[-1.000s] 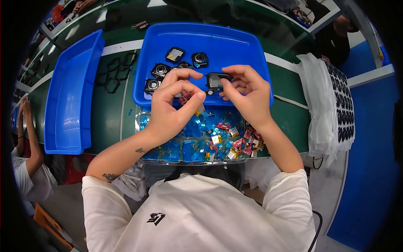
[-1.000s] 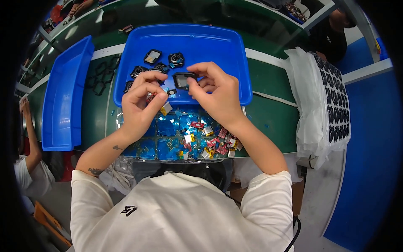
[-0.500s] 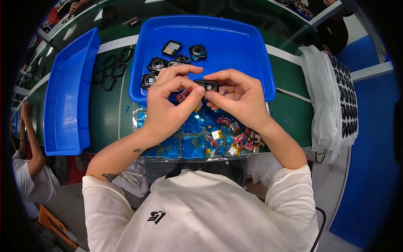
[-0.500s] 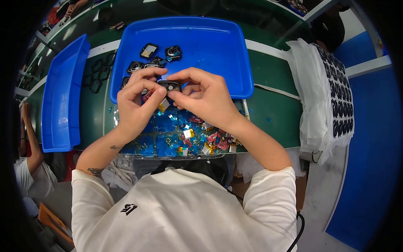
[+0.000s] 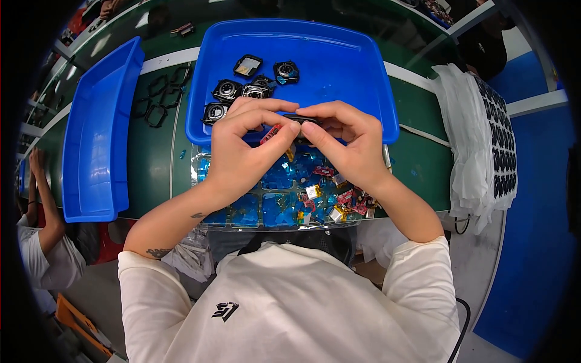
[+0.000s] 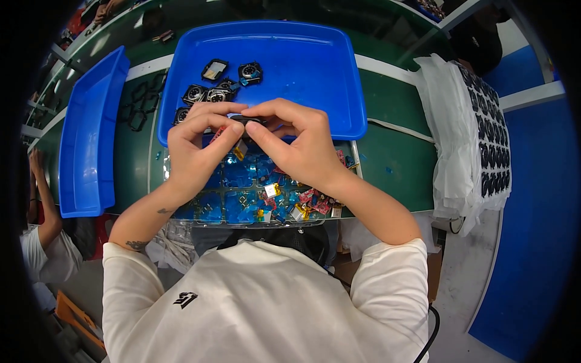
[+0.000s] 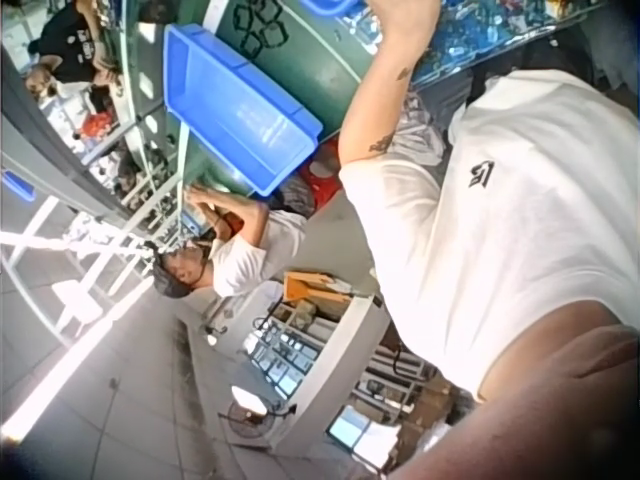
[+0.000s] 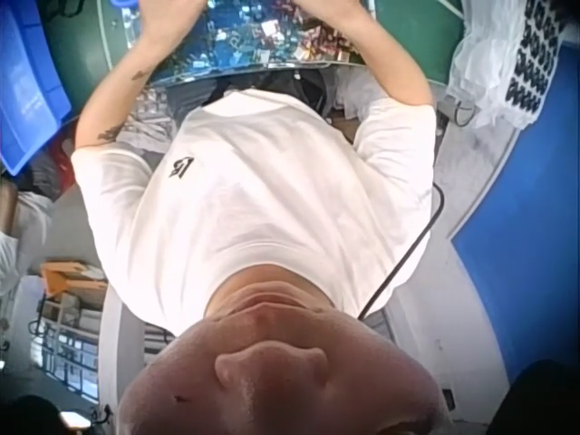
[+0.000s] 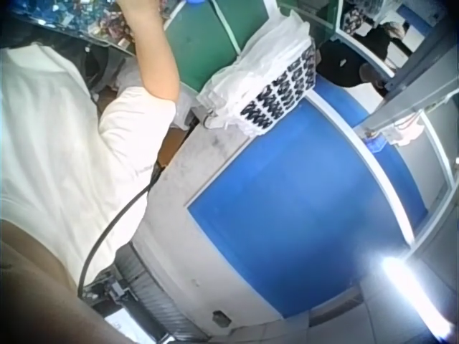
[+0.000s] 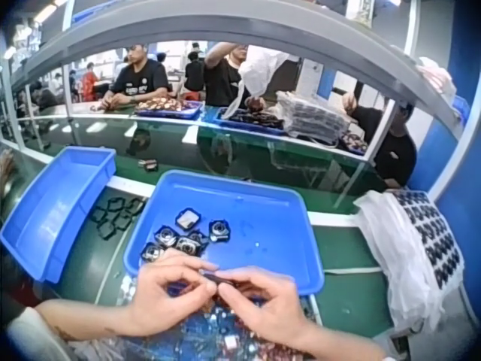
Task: The recorder is assembling and inspecting small electronic components, primarily smartwatch mainboards and batteries, at a factory workbench.
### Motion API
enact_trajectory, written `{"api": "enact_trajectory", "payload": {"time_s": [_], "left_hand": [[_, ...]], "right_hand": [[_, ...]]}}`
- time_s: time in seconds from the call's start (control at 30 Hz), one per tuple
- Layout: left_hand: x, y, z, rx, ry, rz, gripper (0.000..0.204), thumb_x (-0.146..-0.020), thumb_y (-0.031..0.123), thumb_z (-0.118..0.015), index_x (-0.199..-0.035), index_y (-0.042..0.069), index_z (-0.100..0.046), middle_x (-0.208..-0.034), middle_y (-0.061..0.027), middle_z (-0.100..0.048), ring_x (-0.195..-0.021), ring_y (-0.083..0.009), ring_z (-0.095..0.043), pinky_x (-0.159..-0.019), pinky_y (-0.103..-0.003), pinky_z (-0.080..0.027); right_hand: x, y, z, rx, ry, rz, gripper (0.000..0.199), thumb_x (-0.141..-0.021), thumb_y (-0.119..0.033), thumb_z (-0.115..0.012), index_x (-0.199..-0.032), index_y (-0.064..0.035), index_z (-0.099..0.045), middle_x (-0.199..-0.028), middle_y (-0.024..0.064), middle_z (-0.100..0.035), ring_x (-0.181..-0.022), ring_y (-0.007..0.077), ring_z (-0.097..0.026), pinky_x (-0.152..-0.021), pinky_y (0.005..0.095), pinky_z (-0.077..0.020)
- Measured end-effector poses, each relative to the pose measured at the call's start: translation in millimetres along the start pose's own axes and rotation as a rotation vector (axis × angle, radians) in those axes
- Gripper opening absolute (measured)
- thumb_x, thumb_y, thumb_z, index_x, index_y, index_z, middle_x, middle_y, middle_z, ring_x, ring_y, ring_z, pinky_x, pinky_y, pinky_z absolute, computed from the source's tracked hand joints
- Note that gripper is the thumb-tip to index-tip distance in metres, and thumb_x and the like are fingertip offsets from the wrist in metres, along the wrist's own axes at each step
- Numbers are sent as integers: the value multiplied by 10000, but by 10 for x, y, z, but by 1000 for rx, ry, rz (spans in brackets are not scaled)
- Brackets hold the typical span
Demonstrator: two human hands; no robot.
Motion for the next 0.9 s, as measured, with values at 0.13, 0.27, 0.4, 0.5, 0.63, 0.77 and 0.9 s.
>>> {"api": "enact_trajectory", "payload": {"time_s": [0.13, 0.27, 0.4, 0.5, 0.63, 0.77, 0.9], "left_hand": [[18, 6, -1, 100, -30, 21, 114, -753, 122, -727, -844, 53, -724, -1031, -82, -683, -944, -169, -580, -775, -295, -468], [26, 29, -23, 105, -31, 6, 107, -757, 116, -727, -835, 43, -720, -1046, -98, -680, -889, -154, -606, -726, -262, -481], [61, -3, -38, 186, -18, 57, 88, -755, 101, -725, -800, 28, -706, -1042, -102, -679, -861, -139, -612, -711, -248, -474], [39, 39, -32, 209, -11, 63, 82, -755, 82, -720, -770, 14, -677, -938, -80, -677, -805, -121, -597, -678, -237, -456], [46, 65, -22, 151, -82, 50, 70, -787, 42, -687, -782, -7, -637, -846, -62, -608, -754, -115, -549, -675, -239, -433], [47, 43, -39, 201, -114, 69, 103, -793, 88, -685, -758, 0, -642, -732, -46, -600, -690, -120, -528, -634, -249, -415], [33, 56, -43, 149, -165, 10, 116, -803, 89, -673, -744, -6, -642, -682, -44, -588, -666, -129, -506, -626, -261, -404]], "right_hand": [[5, 50, 15, -124, 18, -60, 161, -842, -55, -648, -993, -3, -670, -959, 92, -680, -846, 141, -660, -719, 249, -533], [8, 48, 16, -154, 37, -58, 149, -839, -39, -649, -980, 4, -672, -944, 89, -676, -829, 133, -655, -722, 244, -530], [-3, 40, 46, -174, 92, -98, 161, -833, -20, -648, -990, 19, -658, -911, 89, -666, -802, 121, -645, -698, 226, -526], [-40, 46, 102, -256, 144, -152, 170, -828, -11, -651, -991, 37, -635, -896, 93, -652, -774, 103, -630, -676, 210, -521], [-53, 34, 71, -301, 83, -151, 160, -837, -9, -636, -985, 42, -602, -888, 88, -643, -754, 89, -609, -663, 209, -501], [-36, 26, 53, -295, 104, -143, 145, -831, 17, -623, -971, 28, -587, -903, 78, -638, -782, 89, -600, -667, 216, -487], [7, 86, 42, -120, 125, -138, 149, -801, 45, -626, -941, 19, -583, -916, 74, -626, -822, 103, -606, -701, 229, -499]]}}
Point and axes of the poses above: each hand's wrist, its own x-axis away from the middle knuckle, its own z-axis out of the back of the hand, y = z × x, the point moved 2 cm from there along -x, towards the middle knuckle
